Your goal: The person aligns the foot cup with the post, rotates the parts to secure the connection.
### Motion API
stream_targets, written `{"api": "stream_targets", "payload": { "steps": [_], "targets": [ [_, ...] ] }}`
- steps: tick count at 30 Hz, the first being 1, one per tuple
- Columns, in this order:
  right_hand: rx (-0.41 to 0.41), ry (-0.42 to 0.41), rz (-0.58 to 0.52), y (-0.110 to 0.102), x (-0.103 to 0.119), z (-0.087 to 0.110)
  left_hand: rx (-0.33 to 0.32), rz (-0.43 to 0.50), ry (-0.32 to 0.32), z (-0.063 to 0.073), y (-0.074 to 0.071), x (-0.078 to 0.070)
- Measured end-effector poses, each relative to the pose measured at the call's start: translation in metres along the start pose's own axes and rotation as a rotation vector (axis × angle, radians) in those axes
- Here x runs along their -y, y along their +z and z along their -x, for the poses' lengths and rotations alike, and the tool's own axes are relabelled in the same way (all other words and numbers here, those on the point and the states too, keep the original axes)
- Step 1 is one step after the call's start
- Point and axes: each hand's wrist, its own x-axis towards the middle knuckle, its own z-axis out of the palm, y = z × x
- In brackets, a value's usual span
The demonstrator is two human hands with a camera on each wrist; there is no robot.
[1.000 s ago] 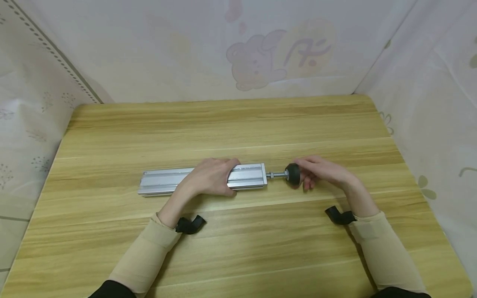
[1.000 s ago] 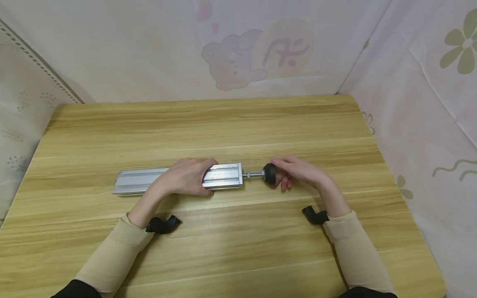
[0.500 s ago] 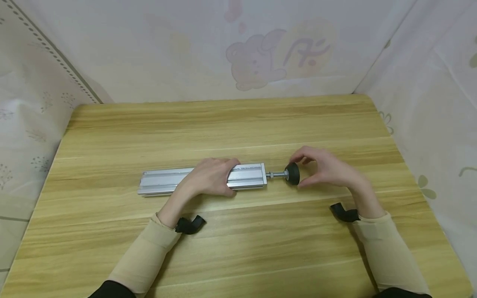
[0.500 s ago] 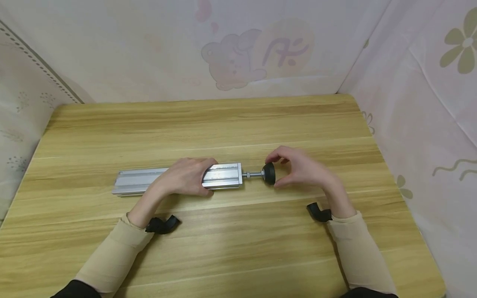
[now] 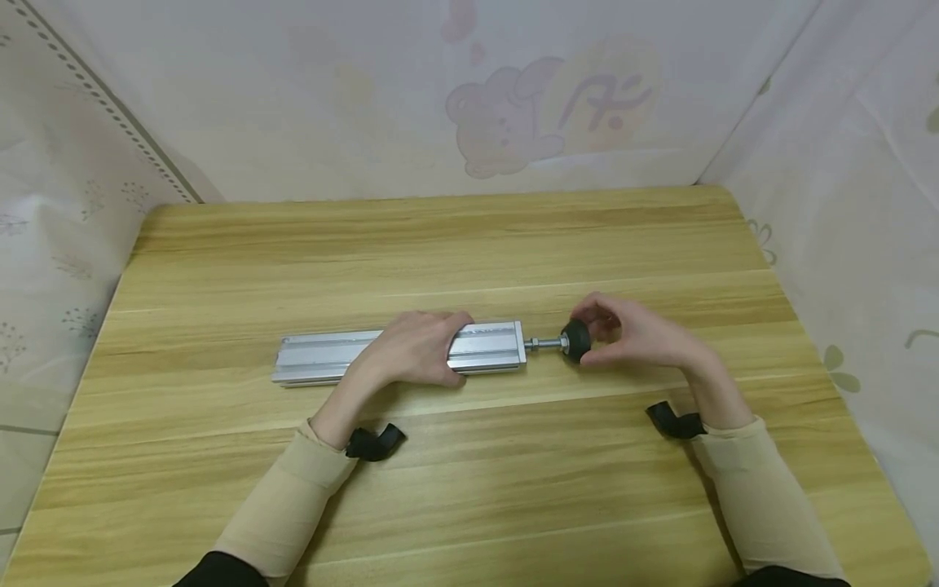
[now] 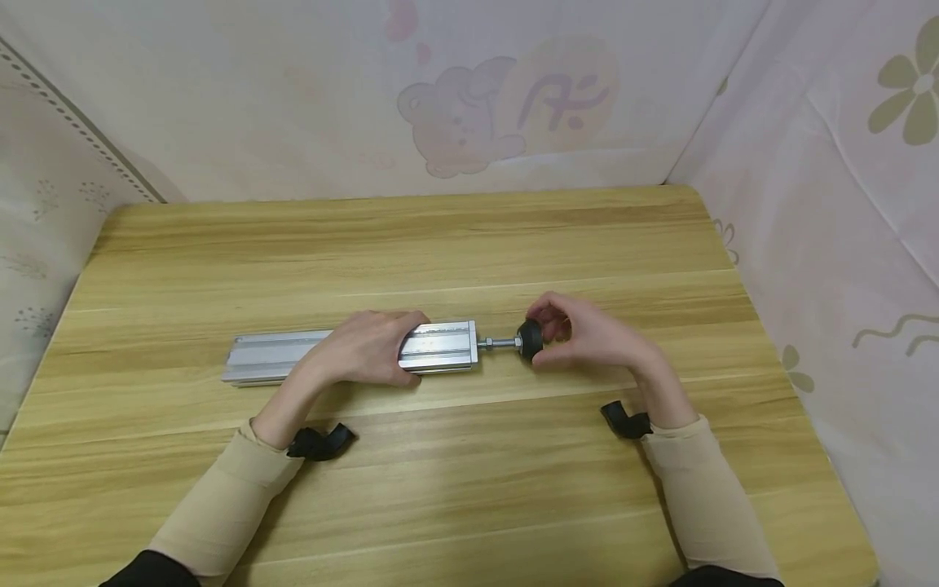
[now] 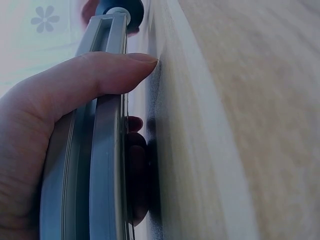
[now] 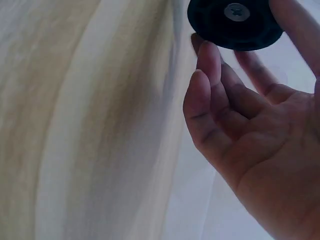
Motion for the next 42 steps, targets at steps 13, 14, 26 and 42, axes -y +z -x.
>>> {"api": "stream_targets", "payload": {
  "steps": [13,14,26,42],
  "targets": [
    [0.123,0.195,-0.292,-0.002,-0.003,-0.004,0.005,0.004,-0.004,0.0,0.0,-0.001],
    [0.122,0.212,-0.304,-0.001,-0.003,-0.004,0.005,0.004,-0.004,0.0,0.0,-0.001],
    [0.108,0.316,-0.383,0.004,0.001,-0.009,0.013,0.007,-0.005,0.0,0.0,-0.001],
    [-0.066,0.007,0.015,-0.006,0.009,0.003,0.018,0.004,-0.018,0.0,-0.001,-0.001]
  ]
}}
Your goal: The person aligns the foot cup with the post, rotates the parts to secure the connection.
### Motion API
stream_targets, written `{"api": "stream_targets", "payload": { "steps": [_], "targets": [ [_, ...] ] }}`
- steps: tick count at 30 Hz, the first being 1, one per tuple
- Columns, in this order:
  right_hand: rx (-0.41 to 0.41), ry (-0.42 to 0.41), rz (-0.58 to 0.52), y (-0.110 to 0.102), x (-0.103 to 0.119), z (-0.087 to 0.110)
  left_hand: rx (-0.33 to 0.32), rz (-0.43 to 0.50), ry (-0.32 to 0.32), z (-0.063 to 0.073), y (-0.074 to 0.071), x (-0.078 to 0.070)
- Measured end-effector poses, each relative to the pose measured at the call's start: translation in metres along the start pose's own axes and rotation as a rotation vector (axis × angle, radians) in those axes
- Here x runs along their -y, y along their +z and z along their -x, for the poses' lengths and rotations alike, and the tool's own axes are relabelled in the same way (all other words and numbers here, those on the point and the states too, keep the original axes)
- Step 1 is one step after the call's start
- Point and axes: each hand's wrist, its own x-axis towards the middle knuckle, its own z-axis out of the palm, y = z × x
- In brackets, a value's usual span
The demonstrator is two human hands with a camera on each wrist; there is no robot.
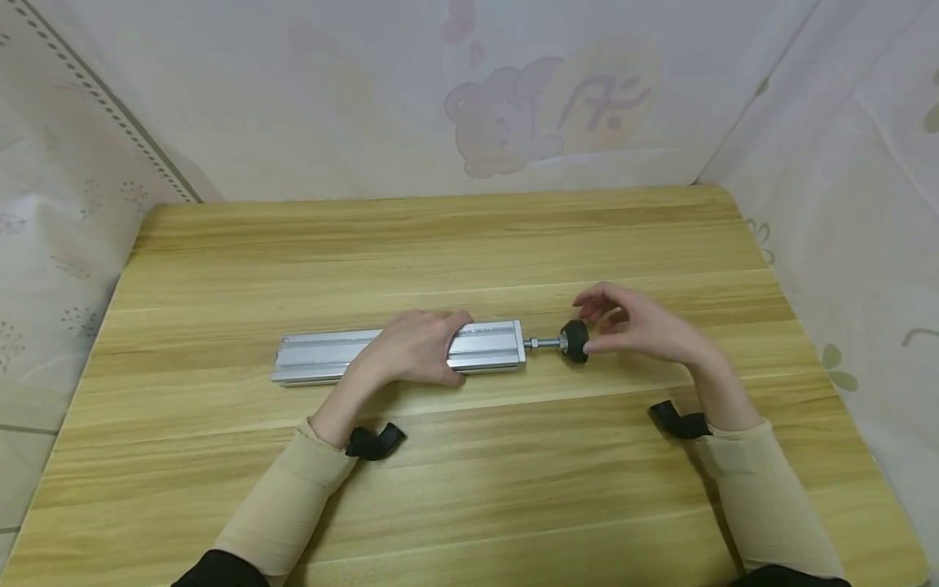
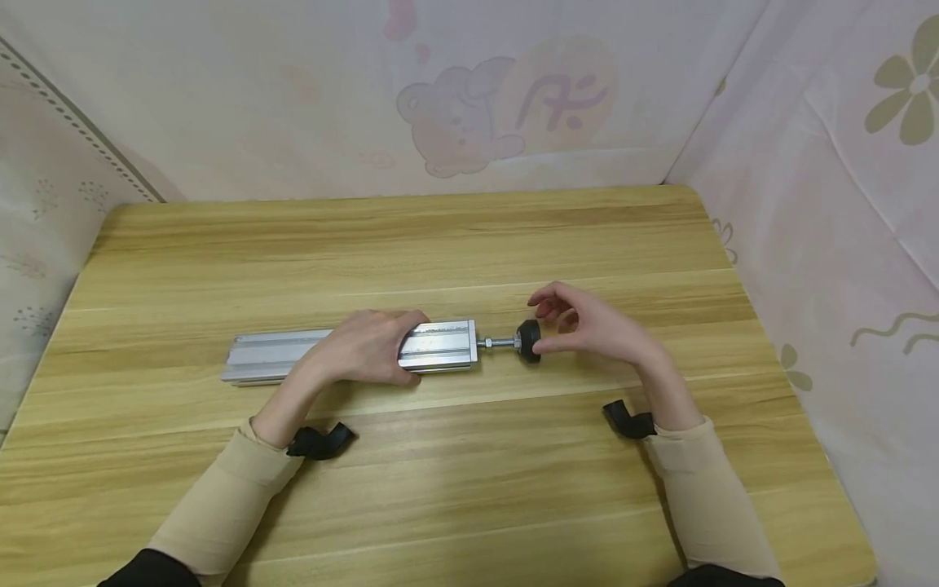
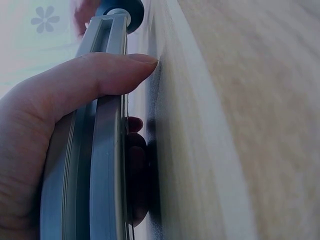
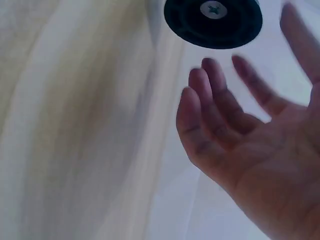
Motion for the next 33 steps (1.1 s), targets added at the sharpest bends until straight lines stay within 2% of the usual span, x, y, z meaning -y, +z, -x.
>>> {"api": "stream_targets", "payload": {
  "steps": [4,9,12,20,27,33],
  "targets": [
    [0.05,-0.098,0.08,0.003,0.002,0.001,0.005,-0.001,-0.005,0.0,0.0,0.0],
    [0.047,-0.117,0.133,0.011,0.003,-0.004,0.004,-0.003,-0.003,0.0,0.0,0.0],
    [0.033,-0.11,0.121,0.015,0.001,-0.007,0.004,-0.007,-0.005,-0.001,0.0,0.0],
    [0.091,0.024,-0.076,0.008,-0.006,-0.004,0.006,-0.009,-0.002,0.0,0.0,-0.001],
    [0.137,0.149,-0.178,0.004,-0.008,-0.003,0.006,-0.008,-0.003,0.0,0.0,0.0],
    [0.14,0.208,-0.248,0.005,-0.009,-0.005,0.002,-0.014,-0.002,0.0,0.0,0.0]
  ]
}}
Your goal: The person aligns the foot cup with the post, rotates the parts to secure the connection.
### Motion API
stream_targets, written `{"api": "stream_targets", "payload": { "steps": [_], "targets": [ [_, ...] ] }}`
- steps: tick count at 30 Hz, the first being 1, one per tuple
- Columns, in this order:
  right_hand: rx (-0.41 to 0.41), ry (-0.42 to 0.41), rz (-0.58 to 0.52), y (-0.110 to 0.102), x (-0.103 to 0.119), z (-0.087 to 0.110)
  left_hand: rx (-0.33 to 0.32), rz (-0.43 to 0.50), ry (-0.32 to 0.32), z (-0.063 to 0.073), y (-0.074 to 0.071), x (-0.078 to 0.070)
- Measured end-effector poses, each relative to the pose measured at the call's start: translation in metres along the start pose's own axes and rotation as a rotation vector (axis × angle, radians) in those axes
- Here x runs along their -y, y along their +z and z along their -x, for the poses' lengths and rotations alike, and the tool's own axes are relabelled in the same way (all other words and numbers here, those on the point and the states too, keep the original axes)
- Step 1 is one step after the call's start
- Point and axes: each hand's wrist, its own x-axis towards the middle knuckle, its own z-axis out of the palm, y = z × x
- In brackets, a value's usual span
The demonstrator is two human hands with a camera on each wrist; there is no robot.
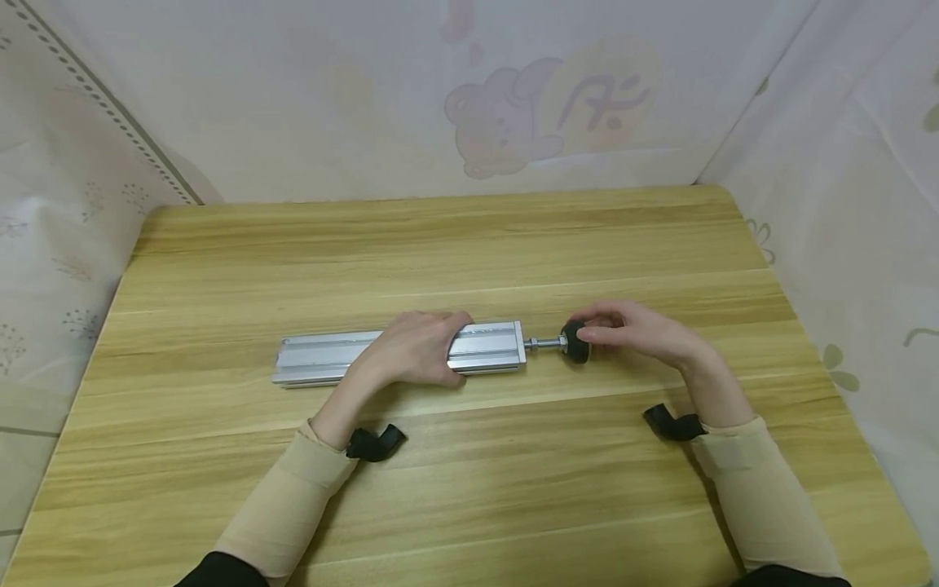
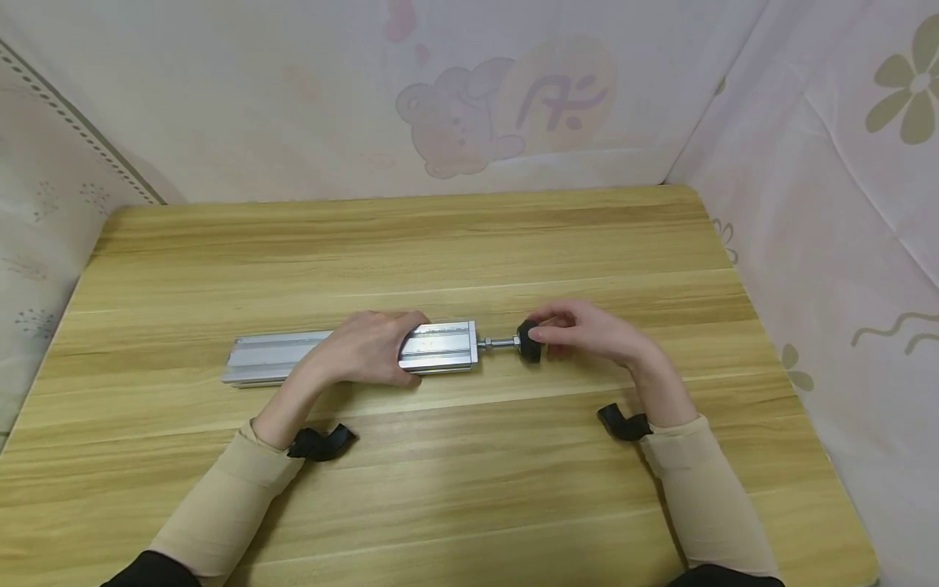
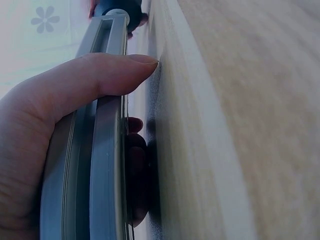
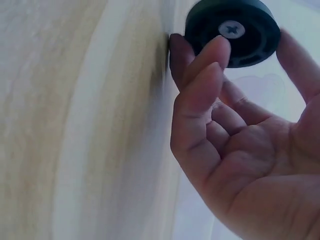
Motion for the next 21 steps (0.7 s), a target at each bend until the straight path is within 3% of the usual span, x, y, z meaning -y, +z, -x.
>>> {"api": "stream_targets", "payload": {
  "steps": [4,21],
  "targets": [
    [0.005,0.028,-0.062,0.0031,0.0014,-0.0037,-0.003,0.0,0.004,-0.0003,-0.0001,-0.0003],
    [0.013,0.081,-0.117,0.0091,0.0034,-0.0055,-0.005,0.002,0.013,-0.0007,0.0001,-0.0001]
  ]
}}
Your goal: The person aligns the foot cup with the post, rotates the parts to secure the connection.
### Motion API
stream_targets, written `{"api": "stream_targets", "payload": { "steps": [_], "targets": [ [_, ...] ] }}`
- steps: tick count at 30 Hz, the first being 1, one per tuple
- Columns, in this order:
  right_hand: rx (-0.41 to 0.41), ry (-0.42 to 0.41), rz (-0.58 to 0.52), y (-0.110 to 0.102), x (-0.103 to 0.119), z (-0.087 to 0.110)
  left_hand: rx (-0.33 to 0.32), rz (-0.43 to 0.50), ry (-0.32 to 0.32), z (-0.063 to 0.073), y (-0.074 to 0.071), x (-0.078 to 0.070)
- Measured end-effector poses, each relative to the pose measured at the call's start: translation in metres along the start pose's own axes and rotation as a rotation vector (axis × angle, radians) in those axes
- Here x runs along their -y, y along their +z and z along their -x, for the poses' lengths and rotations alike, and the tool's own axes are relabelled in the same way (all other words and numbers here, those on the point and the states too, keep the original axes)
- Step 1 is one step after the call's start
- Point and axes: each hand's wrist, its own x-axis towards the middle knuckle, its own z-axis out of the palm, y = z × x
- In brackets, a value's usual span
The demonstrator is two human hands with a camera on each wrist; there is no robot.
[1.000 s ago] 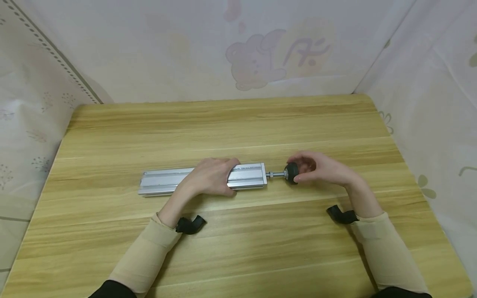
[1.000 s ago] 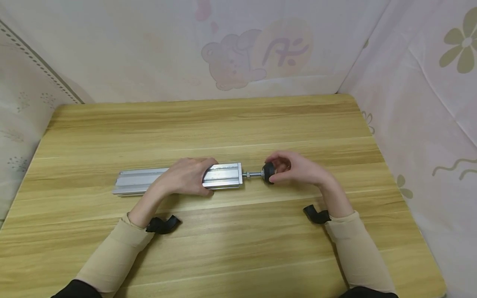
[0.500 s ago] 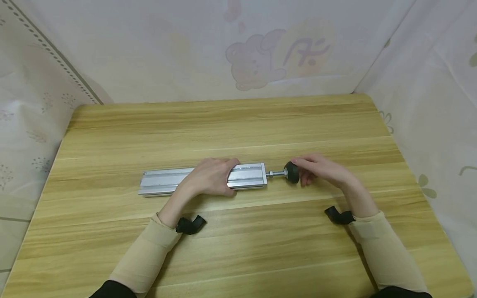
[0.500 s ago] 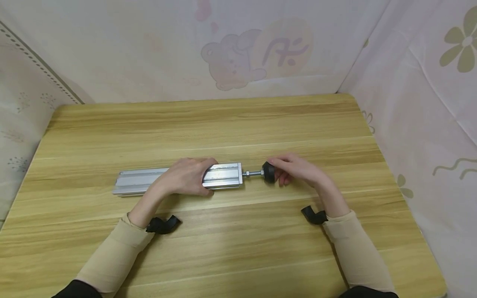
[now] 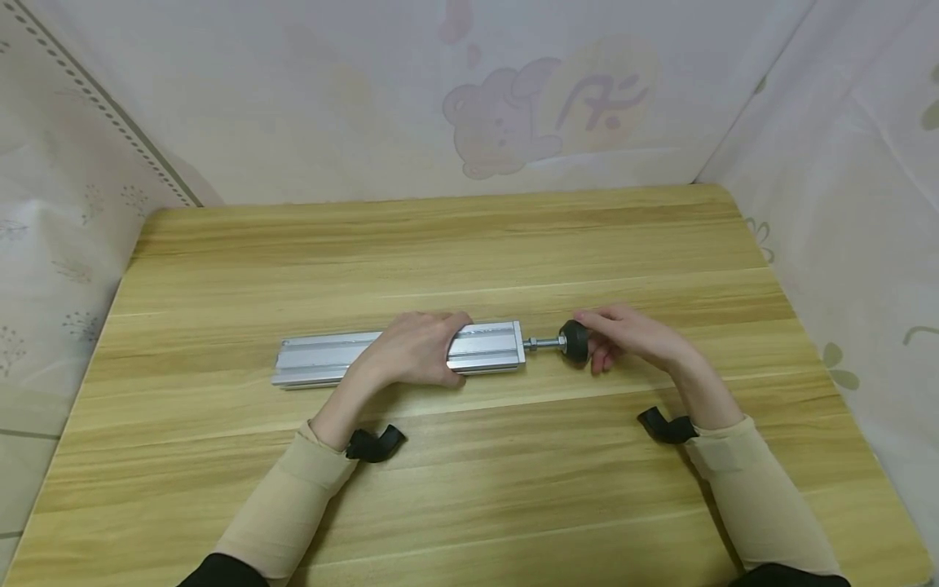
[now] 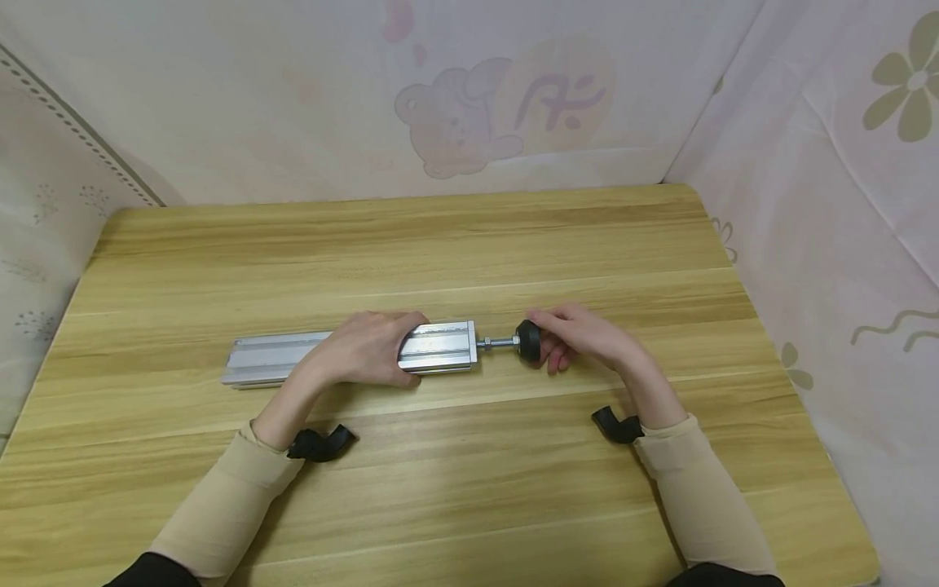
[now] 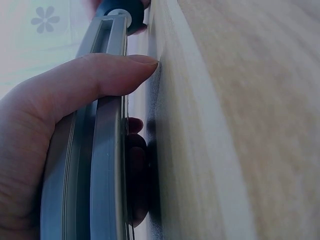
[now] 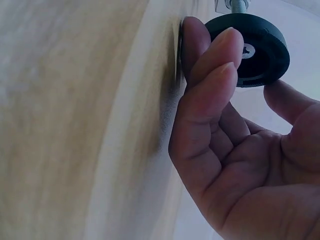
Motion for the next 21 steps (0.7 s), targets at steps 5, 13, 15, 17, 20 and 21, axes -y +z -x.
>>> {"api": "stream_targets", "payload": {
  "steps": [5,13,15,17,20,21],
  "targets": [
    [-0.044,-0.022,0.09,-0.002,0.004,0.005,-0.003,0.005,-0.002,0.0,0.0,0.0],
    [-0.15,-0.315,0.378,-0.009,0.008,0.017,-0.005,0.013,0.005,0.0,-0.001,0.0],
    [-0.103,-0.374,0.393,-0.008,0.008,0.018,-0.003,0.01,0.004,0.0,-0.001,0.0],
    [-0.074,-0.403,0.427,-0.006,0.008,0.017,0.001,0.008,0.002,0.0,-0.001,0.0],
    [-0.079,-0.396,0.482,-0.001,0.006,0.012,0.002,0.003,0.0,0.0,-0.001,0.0],
    [-0.092,-0.388,0.504,0.0,0.005,0.011,0.003,0.003,-0.001,0.0,-0.001,0.0]
  ]
}}
